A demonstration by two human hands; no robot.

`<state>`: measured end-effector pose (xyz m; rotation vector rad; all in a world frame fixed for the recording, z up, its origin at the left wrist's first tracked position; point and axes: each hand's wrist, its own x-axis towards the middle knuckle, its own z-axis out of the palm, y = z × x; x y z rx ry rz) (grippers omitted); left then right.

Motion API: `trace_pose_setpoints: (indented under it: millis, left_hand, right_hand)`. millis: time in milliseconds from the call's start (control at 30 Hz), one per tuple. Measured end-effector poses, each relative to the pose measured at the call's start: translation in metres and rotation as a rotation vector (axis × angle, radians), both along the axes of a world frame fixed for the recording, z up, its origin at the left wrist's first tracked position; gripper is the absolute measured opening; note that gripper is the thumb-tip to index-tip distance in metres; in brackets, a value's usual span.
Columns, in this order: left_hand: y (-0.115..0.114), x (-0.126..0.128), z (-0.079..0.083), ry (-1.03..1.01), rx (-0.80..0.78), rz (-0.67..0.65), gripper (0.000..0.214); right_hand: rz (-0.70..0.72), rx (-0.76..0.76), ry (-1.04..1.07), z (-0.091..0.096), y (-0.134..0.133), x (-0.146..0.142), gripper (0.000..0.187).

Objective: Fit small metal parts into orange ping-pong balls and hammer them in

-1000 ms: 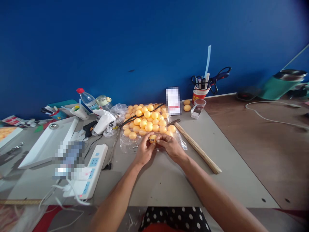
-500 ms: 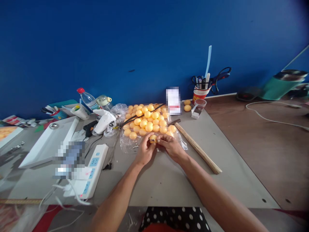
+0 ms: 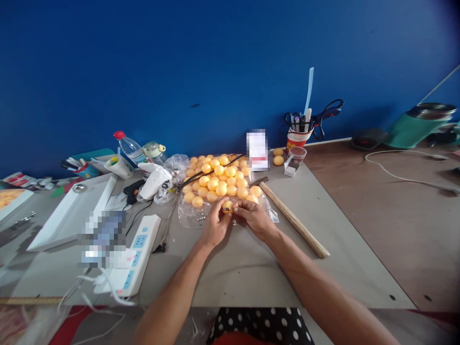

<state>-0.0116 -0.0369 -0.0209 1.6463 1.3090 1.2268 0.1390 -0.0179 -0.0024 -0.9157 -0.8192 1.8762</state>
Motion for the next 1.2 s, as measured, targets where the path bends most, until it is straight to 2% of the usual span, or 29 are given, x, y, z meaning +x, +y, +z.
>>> trace_pose_setpoints:
  millis: [633,1200]
  left_hand:
    - [0.0009,-0.0003,-0.0017,0.010,0.001,0.005,0.039]
    - [0.0007,0.0000,0.0010,0.040,-0.023,0.005,0.039]
  right_hand:
    - [0.002,0.064,-0.080,0.0059,-0.0023,-0.0003,0.025]
    - [-0.010,0.010,0.001,0.0008,-0.0001,0.0002,0.030]
